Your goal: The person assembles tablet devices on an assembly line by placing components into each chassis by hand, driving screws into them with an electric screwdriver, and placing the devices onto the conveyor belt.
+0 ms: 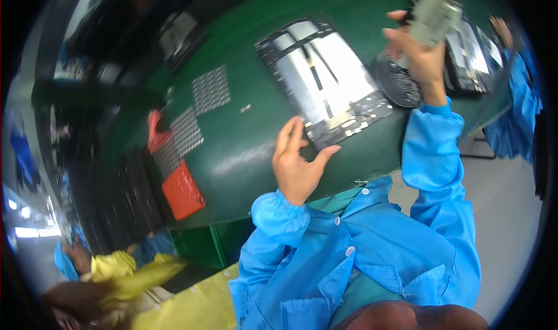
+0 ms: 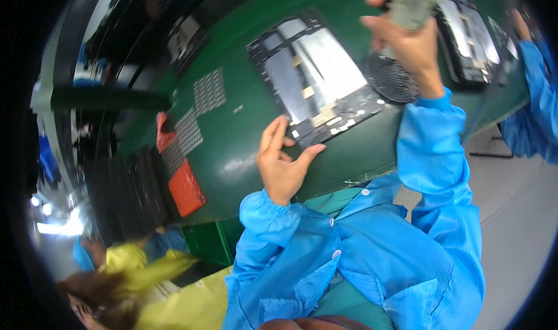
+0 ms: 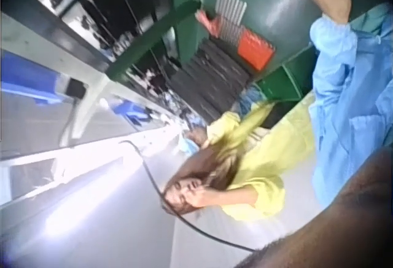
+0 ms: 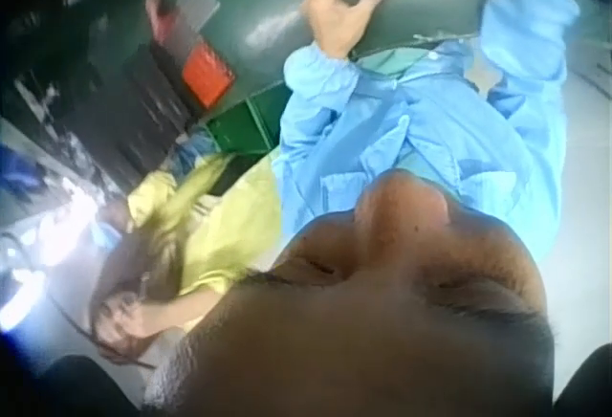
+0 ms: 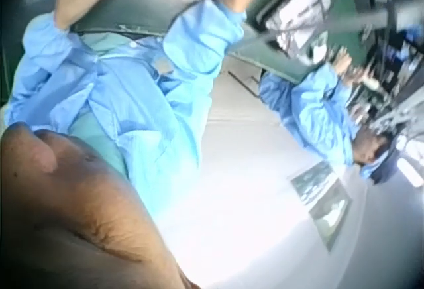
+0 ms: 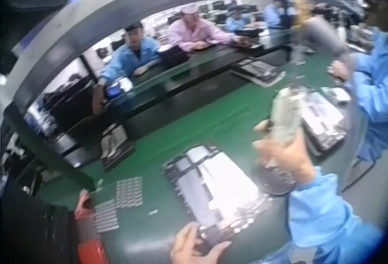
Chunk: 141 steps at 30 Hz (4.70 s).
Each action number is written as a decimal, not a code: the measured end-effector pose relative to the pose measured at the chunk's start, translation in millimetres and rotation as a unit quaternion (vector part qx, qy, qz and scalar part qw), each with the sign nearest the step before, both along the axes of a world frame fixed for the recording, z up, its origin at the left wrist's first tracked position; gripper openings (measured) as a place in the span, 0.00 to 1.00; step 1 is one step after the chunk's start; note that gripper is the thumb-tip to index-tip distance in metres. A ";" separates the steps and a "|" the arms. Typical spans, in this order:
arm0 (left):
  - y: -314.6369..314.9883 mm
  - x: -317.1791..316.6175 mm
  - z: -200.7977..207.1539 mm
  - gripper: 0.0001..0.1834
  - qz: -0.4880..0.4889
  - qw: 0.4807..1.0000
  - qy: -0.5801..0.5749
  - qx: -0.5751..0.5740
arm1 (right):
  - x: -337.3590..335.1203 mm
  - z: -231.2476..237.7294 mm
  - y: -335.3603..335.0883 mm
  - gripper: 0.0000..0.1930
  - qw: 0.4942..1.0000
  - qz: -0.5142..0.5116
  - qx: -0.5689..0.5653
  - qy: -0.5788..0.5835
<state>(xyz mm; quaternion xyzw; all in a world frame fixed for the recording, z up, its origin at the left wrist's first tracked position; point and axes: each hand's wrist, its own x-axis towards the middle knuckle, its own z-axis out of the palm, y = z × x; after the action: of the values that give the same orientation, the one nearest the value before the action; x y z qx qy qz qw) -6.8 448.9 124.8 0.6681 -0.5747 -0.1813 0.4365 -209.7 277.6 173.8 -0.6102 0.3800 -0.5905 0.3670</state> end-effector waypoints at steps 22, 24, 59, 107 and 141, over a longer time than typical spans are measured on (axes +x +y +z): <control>4.8 20.6 0.4 0.31 -0.085 0.993 -0.082 0.012 | 135.8 10.7 56.6 0.18 0.955 0.282 0.093 -0.018; 6.9 22.2 -1.7 0.31 -0.085 0.993 -0.081 0.007 | 137.6 9.5 57.8 0.18 0.954 0.282 0.102 -0.022; 21.2 11.8 11.8 0.17 -0.002 0.999 0.023 0.045 | 48.2 11.1 36.3 0.18 0.974 0.144 0.025 -0.172; -5.9 12.7 15.5 0.12 -0.156 0.955 -0.201 -0.154 | -7.0 -9.9 -0.2 0.12 0.996 0.025 0.058 -0.065; -71.9 69.0 -9.6 0.15 -0.169 0.912 0.333 0.173 | 113.1 3.8 79.6 0.15 0.949 0.294 0.110 -0.025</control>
<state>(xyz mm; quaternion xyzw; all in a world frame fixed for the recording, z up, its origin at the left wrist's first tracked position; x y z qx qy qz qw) 62.2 377.0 115.3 0.5270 -0.4602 -0.5604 0.4432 -96.6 357.2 177.6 -0.6356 0.2368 -0.4262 0.5987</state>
